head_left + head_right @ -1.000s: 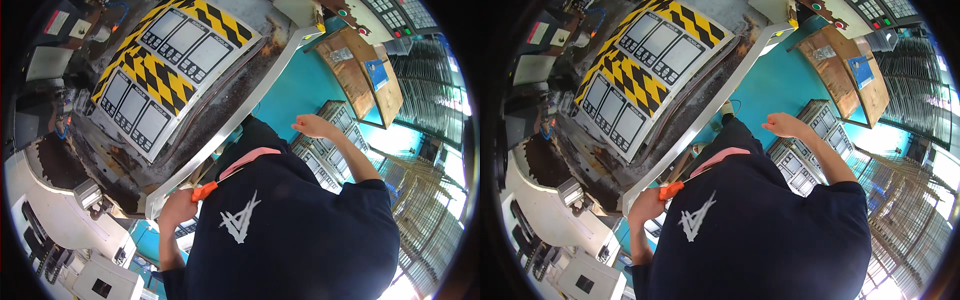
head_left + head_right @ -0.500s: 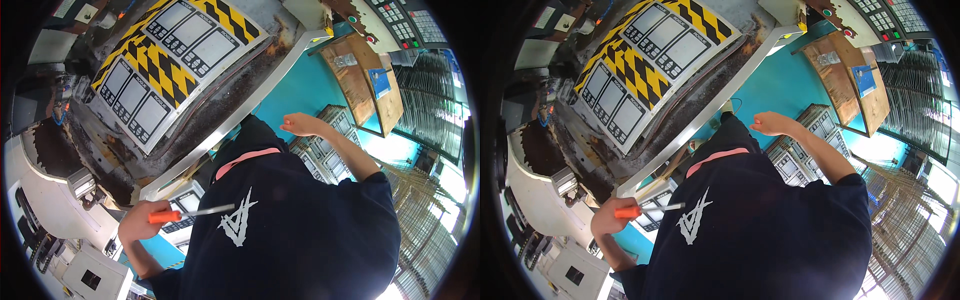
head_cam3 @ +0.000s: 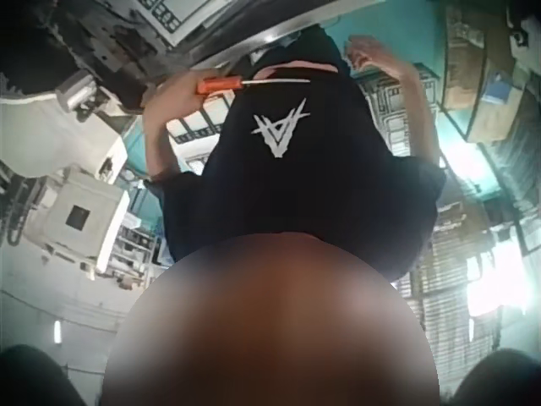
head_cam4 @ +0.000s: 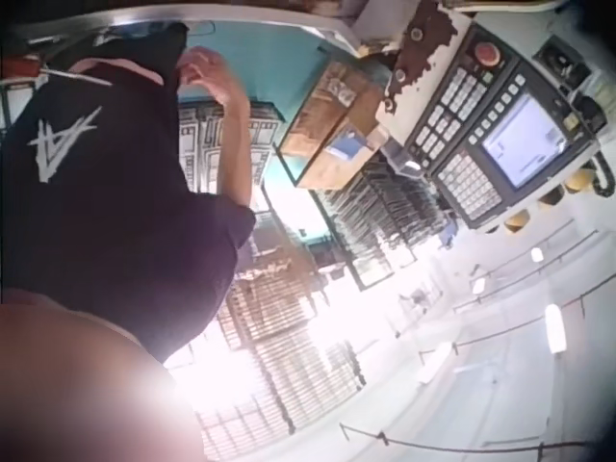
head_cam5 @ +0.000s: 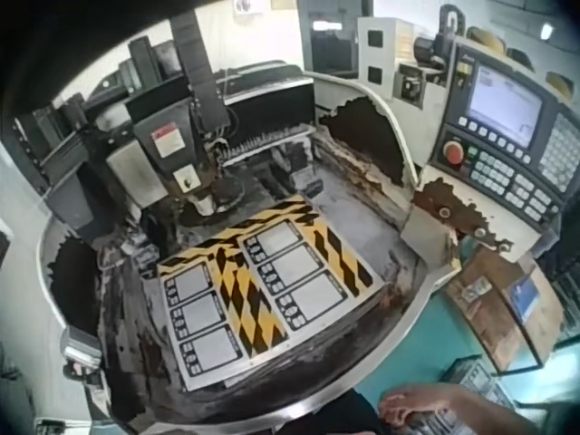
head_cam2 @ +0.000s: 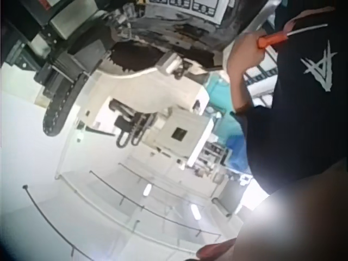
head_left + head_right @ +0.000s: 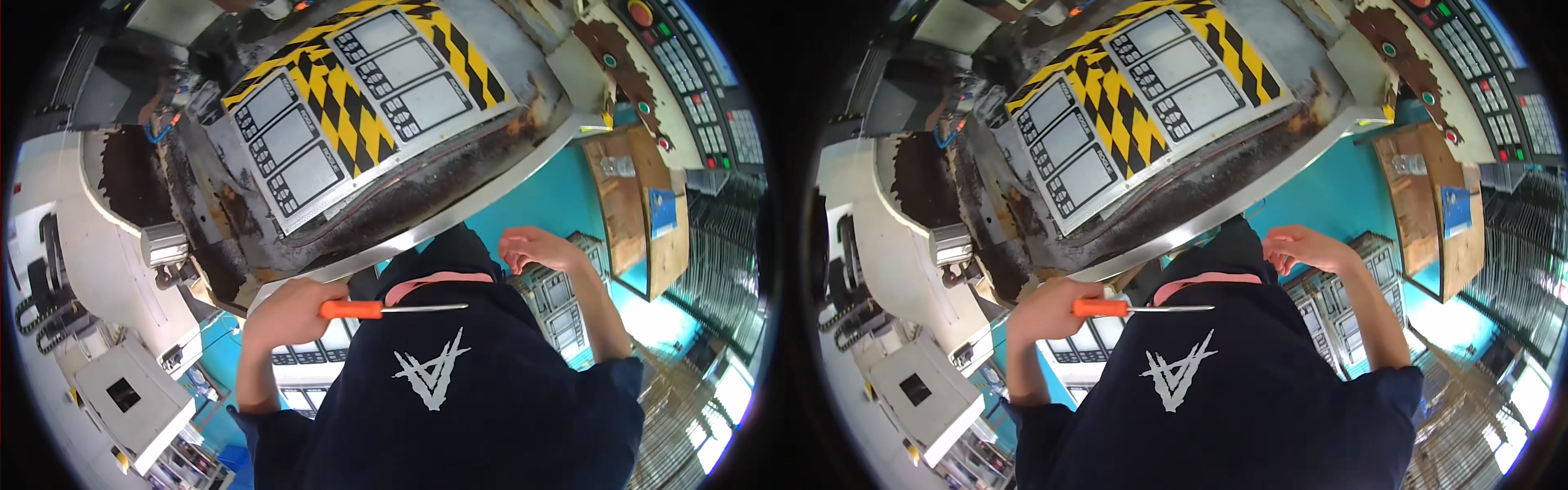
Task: Cleaning and inspecting machine components using an air duster gun on a manufacturing floor.
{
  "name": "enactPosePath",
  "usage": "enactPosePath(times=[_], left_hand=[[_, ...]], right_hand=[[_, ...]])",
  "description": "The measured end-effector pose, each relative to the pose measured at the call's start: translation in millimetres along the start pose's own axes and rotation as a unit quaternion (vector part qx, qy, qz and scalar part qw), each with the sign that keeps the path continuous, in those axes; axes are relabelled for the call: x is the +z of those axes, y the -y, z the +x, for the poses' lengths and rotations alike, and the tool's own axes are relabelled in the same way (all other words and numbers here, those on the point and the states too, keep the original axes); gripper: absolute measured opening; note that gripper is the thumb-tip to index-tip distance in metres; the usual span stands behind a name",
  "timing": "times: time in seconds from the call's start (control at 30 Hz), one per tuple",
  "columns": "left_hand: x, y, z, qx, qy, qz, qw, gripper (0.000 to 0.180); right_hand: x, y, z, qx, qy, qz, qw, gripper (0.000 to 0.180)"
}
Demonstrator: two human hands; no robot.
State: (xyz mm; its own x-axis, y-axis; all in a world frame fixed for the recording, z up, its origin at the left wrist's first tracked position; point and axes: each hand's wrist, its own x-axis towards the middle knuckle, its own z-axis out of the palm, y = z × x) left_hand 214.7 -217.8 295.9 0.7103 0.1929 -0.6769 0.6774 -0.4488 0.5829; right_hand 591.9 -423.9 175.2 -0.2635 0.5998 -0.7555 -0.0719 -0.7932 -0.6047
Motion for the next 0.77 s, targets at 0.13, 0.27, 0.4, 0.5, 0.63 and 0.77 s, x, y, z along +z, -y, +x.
enactPosePath(times=[0.13,0.27,0.4,0.5,0.63,0.77], left_hand=[[13.0,-16.7,36.5,0.004,0.022,-0.032,0.999,0.019],[26.7,-28.1,63.4,0.013,0.018,-0.075,0.997,0.017],[18.9,-15.9,53.4,-0.037,-0.061,-0.189,0.979,0.012],[20.7,-8.0,32.9,-0.093,-0.152,-0.371,0.911,0.012],[28.2,8.3,28.1,-0.194,-0.297,-0.369,0.859,0.014],[68.0,70.8,27.6,-0.353,-0.428,-0.174,0.814,0.032]], right_hand=[[-14.5,23.5,-22.6,-0.107,-0.115,0.147,0.977,0.031],[-37.6,35.6,-44.5,-0.241,-0.205,0.244,0.917,0.037],[-30.8,25.5,-48.2,-0.231,-0.267,0.147,0.924,0.037],[-25.1,22.3,-27.8,-0.215,-0.273,0.120,0.930,0.036],[-14.2,30.3,4.1,-0.225,-0.195,0.104,0.949,0.037],[-3.3,41.1,28.3,-0.201,-0.130,-0.067,0.968,0.038]])
